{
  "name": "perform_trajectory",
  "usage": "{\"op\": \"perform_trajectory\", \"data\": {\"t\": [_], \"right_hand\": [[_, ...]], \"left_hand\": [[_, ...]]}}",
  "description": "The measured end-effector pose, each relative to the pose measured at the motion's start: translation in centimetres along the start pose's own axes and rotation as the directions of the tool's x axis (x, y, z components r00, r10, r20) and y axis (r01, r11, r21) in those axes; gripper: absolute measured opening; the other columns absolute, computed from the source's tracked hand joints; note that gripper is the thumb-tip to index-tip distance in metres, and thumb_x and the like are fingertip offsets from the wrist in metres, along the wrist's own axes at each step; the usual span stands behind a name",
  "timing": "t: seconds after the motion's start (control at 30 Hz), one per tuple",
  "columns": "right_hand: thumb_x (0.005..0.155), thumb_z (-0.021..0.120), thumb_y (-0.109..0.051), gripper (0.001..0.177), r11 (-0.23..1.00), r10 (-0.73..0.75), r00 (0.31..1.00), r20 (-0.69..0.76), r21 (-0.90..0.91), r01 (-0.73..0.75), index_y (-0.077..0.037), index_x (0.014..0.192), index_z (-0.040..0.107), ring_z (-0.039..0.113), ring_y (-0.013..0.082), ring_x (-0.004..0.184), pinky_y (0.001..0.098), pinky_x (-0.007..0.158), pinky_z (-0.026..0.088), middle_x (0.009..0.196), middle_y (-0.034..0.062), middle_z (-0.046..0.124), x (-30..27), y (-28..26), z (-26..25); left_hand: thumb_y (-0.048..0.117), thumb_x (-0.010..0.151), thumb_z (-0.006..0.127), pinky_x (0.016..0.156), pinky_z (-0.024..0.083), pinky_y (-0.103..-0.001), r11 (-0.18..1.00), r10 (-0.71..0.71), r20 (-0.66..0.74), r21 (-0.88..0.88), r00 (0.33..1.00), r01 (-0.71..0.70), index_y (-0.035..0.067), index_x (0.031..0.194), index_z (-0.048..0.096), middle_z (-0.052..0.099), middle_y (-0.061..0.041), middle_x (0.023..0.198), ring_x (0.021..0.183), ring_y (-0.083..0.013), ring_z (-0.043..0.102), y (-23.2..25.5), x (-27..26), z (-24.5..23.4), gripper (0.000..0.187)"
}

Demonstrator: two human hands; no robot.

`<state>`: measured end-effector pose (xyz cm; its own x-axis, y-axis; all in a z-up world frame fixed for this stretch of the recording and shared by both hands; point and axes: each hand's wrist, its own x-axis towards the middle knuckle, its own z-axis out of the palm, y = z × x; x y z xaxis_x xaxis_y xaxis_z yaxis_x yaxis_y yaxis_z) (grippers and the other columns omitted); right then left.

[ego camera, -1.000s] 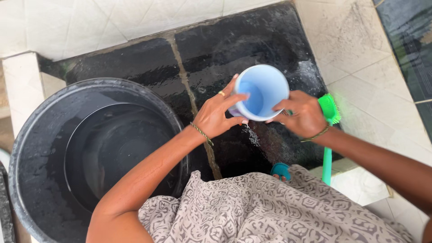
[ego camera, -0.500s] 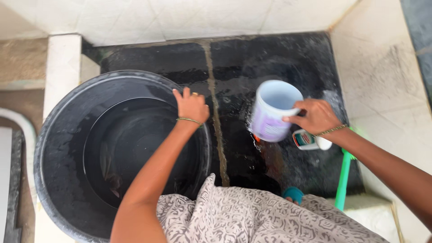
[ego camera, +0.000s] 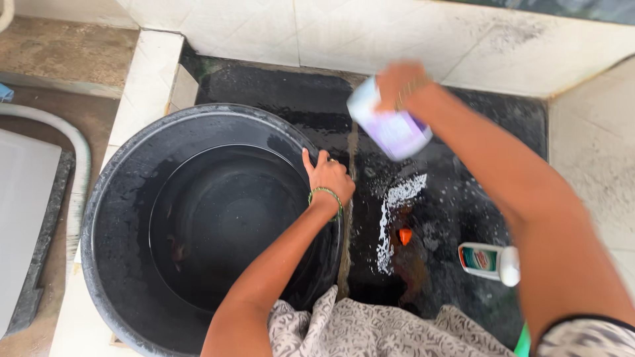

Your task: The person pours blue liquid from a bottle into a cup, then uses a green brush to scrub the dark tiled floor. They repeatedly pour the liquid onto the floor and scrub the area with the brush.

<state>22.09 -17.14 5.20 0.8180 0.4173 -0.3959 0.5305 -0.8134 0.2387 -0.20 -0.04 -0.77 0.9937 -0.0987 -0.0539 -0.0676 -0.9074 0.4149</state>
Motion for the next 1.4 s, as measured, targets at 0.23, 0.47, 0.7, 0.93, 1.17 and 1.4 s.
{"op": "perform_trajectory", "data": {"t": [0.23, 0.47, 0.7, 0.93, 1.17, 1.4], "right_hand": [[0.078, 0.075, -0.067, 0.073, 0.984, 0.121, 0.955, -0.270, 0.160, -0.080, -0.010, 0.123, 0.076, 0.064, 0.0389, 0.115, 0.0495, 0.097, 0.048, 0.123, 0.0201, 0.071, 6.9, 14.3, 0.6], [0.083, 0.077, -0.077, 0.081, 0.922, 0.384, 0.860, -0.336, 0.195, -0.336, -0.005, 0.119, 0.077, 0.071, 0.0436, 0.101, 0.0501, 0.092, 0.056, 0.110, 0.0230, 0.076, -6.4, 24.5, 8.5], [0.086, 0.075, -0.070, 0.063, 0.892, 0.450, 0.858, -0.249, 0.090, -0.442, -0.016, 0.119, 0.080, 0.070, 0.0392, 0.106, 0.0478, 0.097, 0.056, 0.098, 0.0229, 0.076, -17.5, 20.1, 8.1], [0.083, 0.069, -0.048, 0.044, 0.999, 0.042, 0.906, -0.422, 0.048, -0.024, -0.015, 0.111, 0.074, 0.059, 0.0327, 0.125, 0.0384, 0.101, 0.052, 0.127, 0.0212, 0.068, -23.1, 13.2, 7.7], [0.088, 0.067, -0.025, 0.055, 0.902, -0.213, 0.959, 0.187, 0.414, 0.120, -0.020, 0.142, 0.059, 0.072, 0.0337, 0.111, 0.0448, 0.099, 0.056, 0.123, 0.0160, 0.072, -7.7, 5.9, 8.6], [0.083, 0.075, -0.036, 0.054, 0.936, -0.251, 0.951, -0.179, 0.205, 0.286, -0.015, 0.133, 0.068, 0.062, 0.0403, 0.118, 0.0509, 0.102, 0.049, 0.126, 0.0204, 0.067, 14.5, -5.7, -5.2]], "left_hand": [[0.018, 0.083, 0.063, 0.121, 0.001, -0.067, 1.000, -0.025, 0.026, -0.016, 0.999, 0.026, 0.005, 0.078, 0.079, 0.072, -0.007, 0.091, 0.124, -0.0282, 0.049, 0.4, 0.1, -0.5, 0.021], [0.015, 0.082, 0.062, 0.121, 0.001, -0.067, 1.000, -0.025, 0.059, -0.003, 0.998, 0.025, 0.005, 0.076, 0.079, 0.071, -0.007, 0.089, 0.123, -0.0289, 0.049, 0.3, 0.1, -0.5, 0.020], [0.014, 0.082, 0.061, 0.120, 0.001, -0.066, 1.000, -0.006, 0.031, -0.024, 1.000, 0.006, 0.003, 0.073, 0.078, 0.071, -0.007, 0.086, 0.124, -0.0295, 0.049, 0.3, 0.1, -0.6, 0.022], [0.014, 0.084, 0.061, 0.121, 0.002, -0.066, 0.999, -0.012, 0.063, -0.041, 0.998, 0.014, 0.002, 0.077, 0.078, 0.072, -0.008, 0.089, 0.123, -0.0289, 0.050, 0.4, 0.0, -1.1, 0.022], [0.014, 0.082, 0.061, 0.123, 0.002, -0.066, 1.000, -0.012, 0.071, -0.021, 0.997, 0.014, 0.004, 0.083, 0.080, 0.073, -0.009, 0.091, 0.125, -0.0288, 0.050, 0.4, 0.2, -0.6, 0.022], [0.016, 0.079, 0.062, 0.121, 0.001, -0.067, 0.998, -0.001, 0.048, -0.059, 0.999, 0.004, 0.005, 0.081, 0.080, 0.072, -0.011, 0.089, 0.125, -0.0306, 0.050, 0.3, 0.2, 0.3, 0.021]]}}
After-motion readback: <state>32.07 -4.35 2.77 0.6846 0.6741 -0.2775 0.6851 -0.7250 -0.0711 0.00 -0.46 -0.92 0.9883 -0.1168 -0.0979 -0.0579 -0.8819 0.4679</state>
